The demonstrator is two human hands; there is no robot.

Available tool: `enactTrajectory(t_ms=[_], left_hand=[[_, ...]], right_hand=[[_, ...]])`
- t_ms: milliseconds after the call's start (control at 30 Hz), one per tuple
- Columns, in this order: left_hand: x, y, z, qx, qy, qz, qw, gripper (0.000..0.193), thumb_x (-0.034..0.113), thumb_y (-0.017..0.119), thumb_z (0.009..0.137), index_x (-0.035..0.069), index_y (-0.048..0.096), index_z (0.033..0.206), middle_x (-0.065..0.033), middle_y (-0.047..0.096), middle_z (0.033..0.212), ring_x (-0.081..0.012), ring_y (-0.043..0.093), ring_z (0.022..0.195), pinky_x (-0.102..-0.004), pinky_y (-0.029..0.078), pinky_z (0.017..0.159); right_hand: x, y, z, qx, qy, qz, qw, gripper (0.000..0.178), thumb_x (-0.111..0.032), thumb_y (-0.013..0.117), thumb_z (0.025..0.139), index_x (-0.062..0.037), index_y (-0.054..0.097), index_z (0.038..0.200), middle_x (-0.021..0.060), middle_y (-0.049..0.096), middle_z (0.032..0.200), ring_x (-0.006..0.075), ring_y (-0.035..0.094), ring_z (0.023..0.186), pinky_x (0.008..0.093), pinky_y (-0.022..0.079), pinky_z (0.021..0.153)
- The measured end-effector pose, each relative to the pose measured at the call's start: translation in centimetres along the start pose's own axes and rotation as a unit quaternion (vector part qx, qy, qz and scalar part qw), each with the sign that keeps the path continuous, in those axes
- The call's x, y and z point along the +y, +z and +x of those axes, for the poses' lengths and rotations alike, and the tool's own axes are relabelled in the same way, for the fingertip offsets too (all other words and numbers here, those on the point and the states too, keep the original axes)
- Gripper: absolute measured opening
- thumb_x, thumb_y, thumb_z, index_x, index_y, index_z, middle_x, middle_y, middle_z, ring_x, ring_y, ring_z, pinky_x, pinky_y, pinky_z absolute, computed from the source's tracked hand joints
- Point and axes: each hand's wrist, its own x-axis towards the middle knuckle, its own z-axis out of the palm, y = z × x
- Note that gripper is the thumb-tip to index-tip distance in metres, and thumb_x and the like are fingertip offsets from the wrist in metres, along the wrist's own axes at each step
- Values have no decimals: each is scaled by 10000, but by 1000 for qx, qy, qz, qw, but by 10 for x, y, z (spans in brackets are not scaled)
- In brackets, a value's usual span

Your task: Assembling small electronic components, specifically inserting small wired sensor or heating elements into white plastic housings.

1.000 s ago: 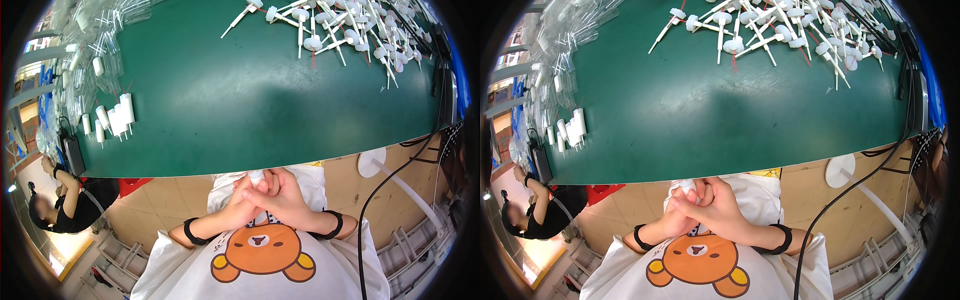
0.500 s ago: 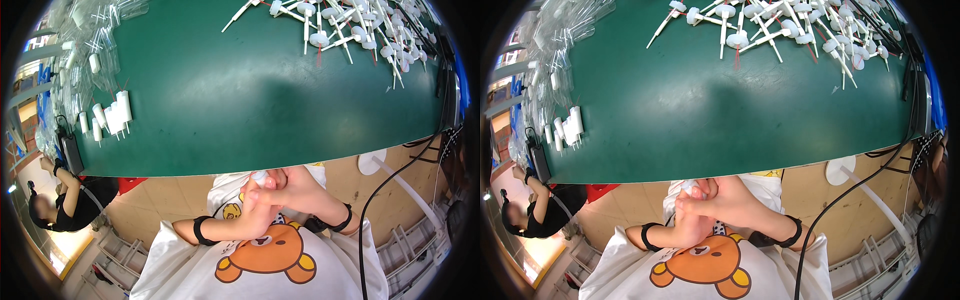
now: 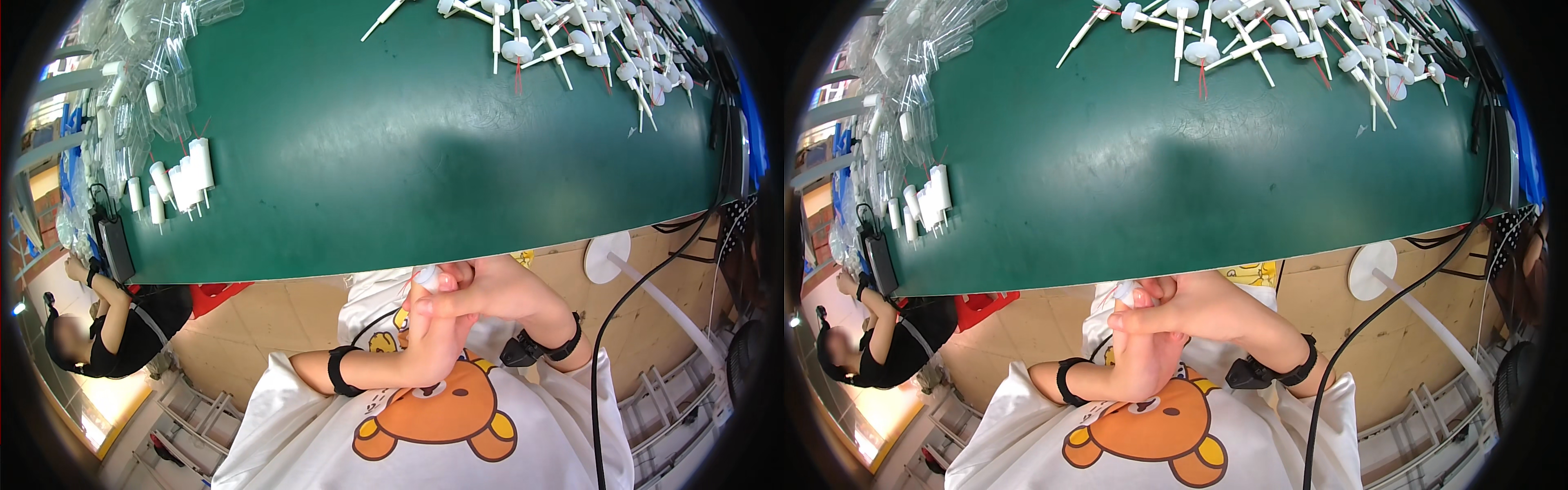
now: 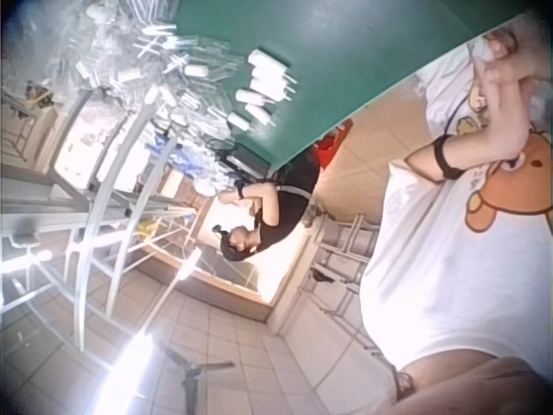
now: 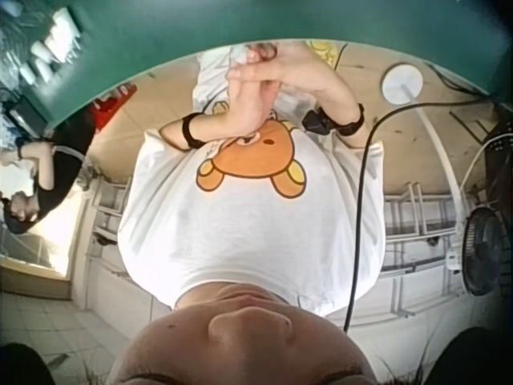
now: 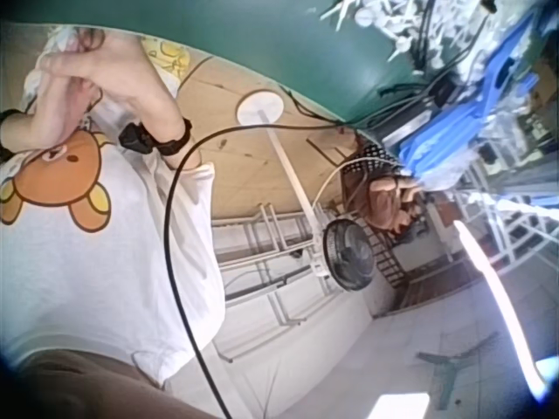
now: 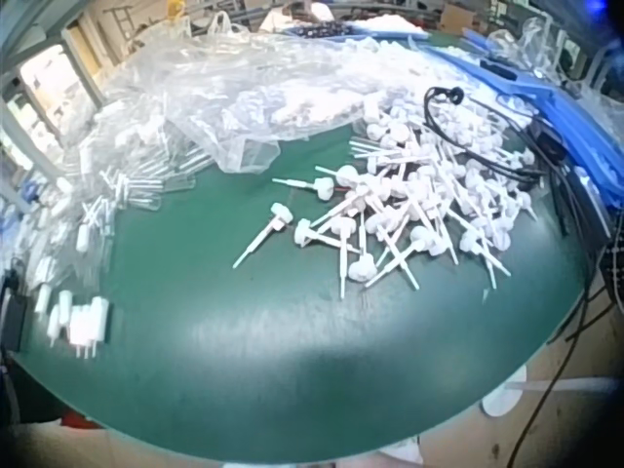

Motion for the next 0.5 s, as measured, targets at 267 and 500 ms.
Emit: enactTrajectory(t_ms=[267, 500], left_hand=[[-1, 4, 2, -14, 9, -13, 1000, 243, 356, 389, 989, 117, 402, 951, 17, 401, 856, -90, 393, 743, -249, 350, 675], [6, -16, 3, -87, -11, -23, 996, 155, 256, 411, 992, 125, 376, 1067, 8, 428, 965, -69, 439, 855, -237, 421, 715]], right_hand=[[9, -3, 7, -33, 4, 66, 997, 391, -29, 752, 701, 22, 536, 1023, 60, 572, 826, 186, 620, 853, 297, 511, 701], [13, 9, 7, -7, 1, 130, 992, 405, 8, 703, 741, 32, 491, 1085, 114, 589, 958, 237, 632, 909, 332, 536, 749]])
